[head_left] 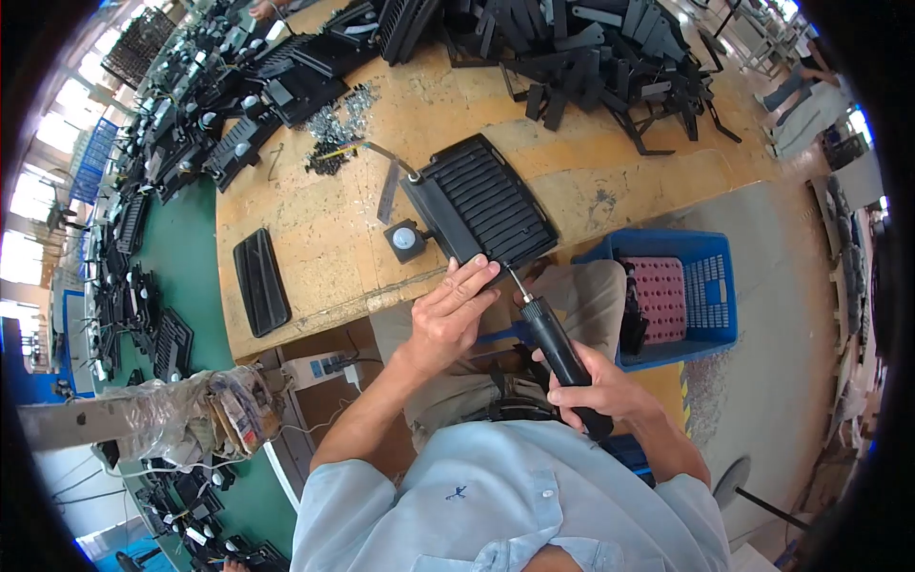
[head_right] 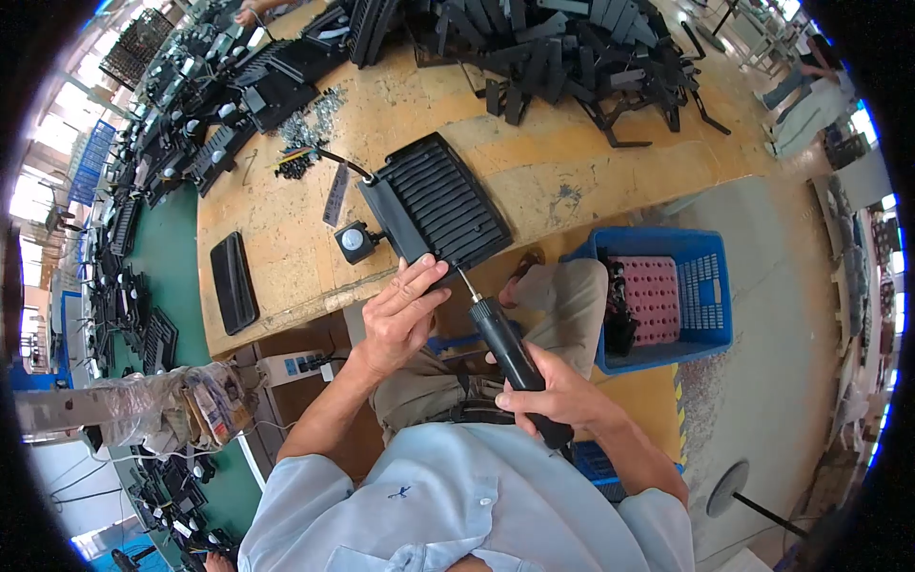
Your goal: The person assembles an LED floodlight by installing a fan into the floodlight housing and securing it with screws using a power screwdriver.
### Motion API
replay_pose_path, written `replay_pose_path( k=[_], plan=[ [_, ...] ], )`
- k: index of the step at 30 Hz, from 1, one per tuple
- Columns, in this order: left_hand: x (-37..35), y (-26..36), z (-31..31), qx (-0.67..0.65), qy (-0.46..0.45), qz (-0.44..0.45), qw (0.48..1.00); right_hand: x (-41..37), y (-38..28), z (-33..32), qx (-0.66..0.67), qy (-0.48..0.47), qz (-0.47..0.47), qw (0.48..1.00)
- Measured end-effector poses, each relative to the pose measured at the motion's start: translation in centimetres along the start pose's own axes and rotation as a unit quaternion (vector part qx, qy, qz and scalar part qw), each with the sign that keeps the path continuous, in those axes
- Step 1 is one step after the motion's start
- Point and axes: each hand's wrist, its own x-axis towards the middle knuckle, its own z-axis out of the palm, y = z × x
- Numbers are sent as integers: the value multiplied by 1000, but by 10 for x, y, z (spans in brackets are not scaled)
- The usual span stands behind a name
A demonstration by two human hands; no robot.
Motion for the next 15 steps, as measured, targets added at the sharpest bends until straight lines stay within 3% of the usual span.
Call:
replay_pose_path(
  k=[1,2,4,5,7,8,10,12,14,15],
  plan=[
    [3,0,0,18,3,14,1000,1,-1,-2,-3,-7,2,1000],
    [4,1,-1,38,6,25,999,3,3,-3,-149,58,-62,985],
    [6,6,-4,101,2,58,993,6,17,-1,-419,179,-189,870],
    [6,8,-6,145,-2,79,986,6,20,1,-485,250,-166,821],
    [7,7,2,217,9,111,970,-5,22,0,-498,276,-169,804],
    [11,9,4,206,5,85,975,-8,22,-3,-510,276,-177,795],
    [31,16,0,204,-16,75,976,-12,39,-10,-475,266,-172,821],
    [28,12,5,193,0,79,978,-14,58,-19,-467,203,-265,819],
    [23,4,14,243,25,109,964,-11,118,-62,-524,216,-333,754],
    [25,7,5,233,30,113,965,-13,115,-58,-491,180,-261,811]
  ],
)
